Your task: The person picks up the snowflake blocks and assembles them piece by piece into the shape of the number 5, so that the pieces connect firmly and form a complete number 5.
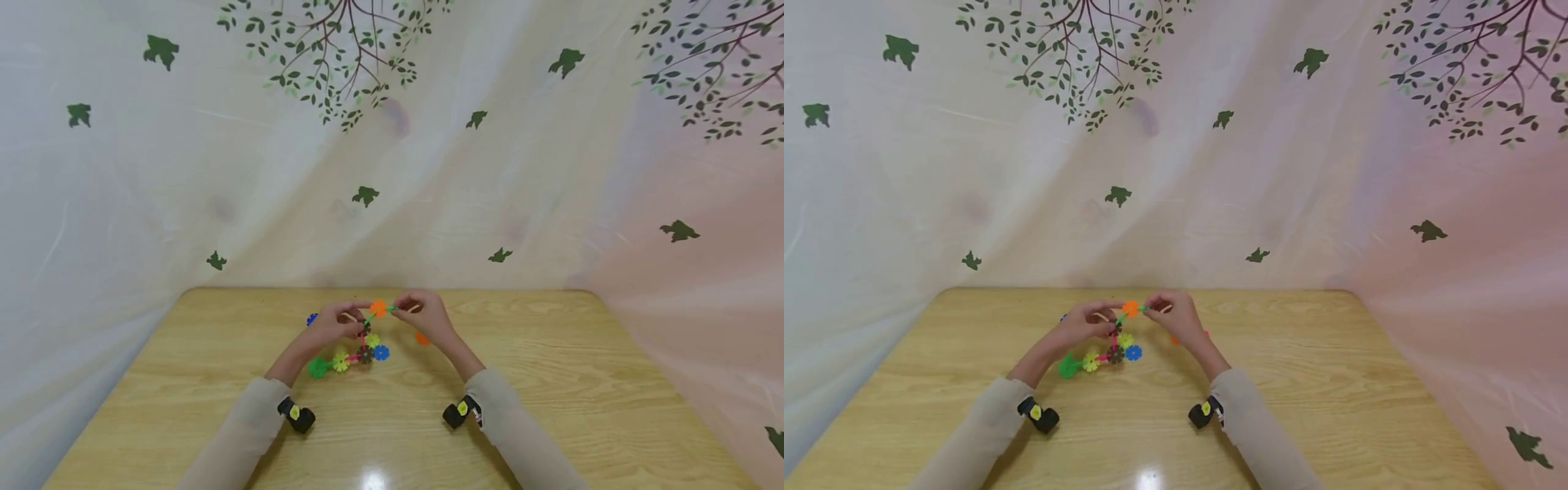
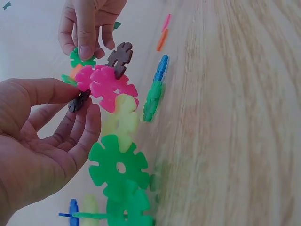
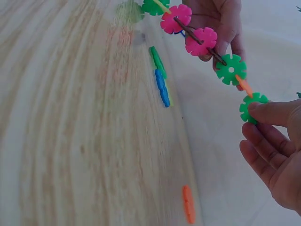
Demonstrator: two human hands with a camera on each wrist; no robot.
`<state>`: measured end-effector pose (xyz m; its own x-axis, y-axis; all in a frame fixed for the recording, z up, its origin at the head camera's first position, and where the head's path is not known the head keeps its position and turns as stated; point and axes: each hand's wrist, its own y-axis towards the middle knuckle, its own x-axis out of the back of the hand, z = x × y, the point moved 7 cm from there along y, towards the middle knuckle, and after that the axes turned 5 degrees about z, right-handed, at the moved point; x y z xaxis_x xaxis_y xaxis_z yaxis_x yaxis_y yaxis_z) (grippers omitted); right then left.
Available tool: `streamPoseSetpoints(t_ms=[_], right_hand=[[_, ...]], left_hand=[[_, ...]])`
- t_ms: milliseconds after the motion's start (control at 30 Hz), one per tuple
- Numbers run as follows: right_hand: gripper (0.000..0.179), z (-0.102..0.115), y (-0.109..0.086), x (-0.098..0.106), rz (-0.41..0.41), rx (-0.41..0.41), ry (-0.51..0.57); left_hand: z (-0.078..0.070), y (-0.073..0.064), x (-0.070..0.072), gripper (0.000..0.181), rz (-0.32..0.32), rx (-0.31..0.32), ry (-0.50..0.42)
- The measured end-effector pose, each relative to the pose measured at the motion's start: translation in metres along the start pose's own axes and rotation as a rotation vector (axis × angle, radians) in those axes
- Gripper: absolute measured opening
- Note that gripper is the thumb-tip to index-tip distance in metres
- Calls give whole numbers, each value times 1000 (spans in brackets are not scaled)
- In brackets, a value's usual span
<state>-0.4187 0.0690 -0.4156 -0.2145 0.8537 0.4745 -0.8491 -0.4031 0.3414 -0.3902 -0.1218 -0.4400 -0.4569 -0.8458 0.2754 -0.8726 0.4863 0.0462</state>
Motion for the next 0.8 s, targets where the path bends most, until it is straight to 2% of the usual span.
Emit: streamPoseSetpoints(t_ms=[167,267,533,700,800], right_hand=[[7,3,-1,-6,7,13,-6],[6,5,-2,-8,7,5,-19],[7,9,-4,-13,35,51,-15],[7,15,-4,-16,69,103,-1],[2,18,-4,-17,85,123,7]], left_hand=[[-2,-2,-2,48,12,-22,2],[-1,-2,-1,44,-3,-6,-10],[0,-1,1,31,-141,33,26],[3,1,1,28,-172,43,-38],[2,2,2,26,-183,39,-31]])
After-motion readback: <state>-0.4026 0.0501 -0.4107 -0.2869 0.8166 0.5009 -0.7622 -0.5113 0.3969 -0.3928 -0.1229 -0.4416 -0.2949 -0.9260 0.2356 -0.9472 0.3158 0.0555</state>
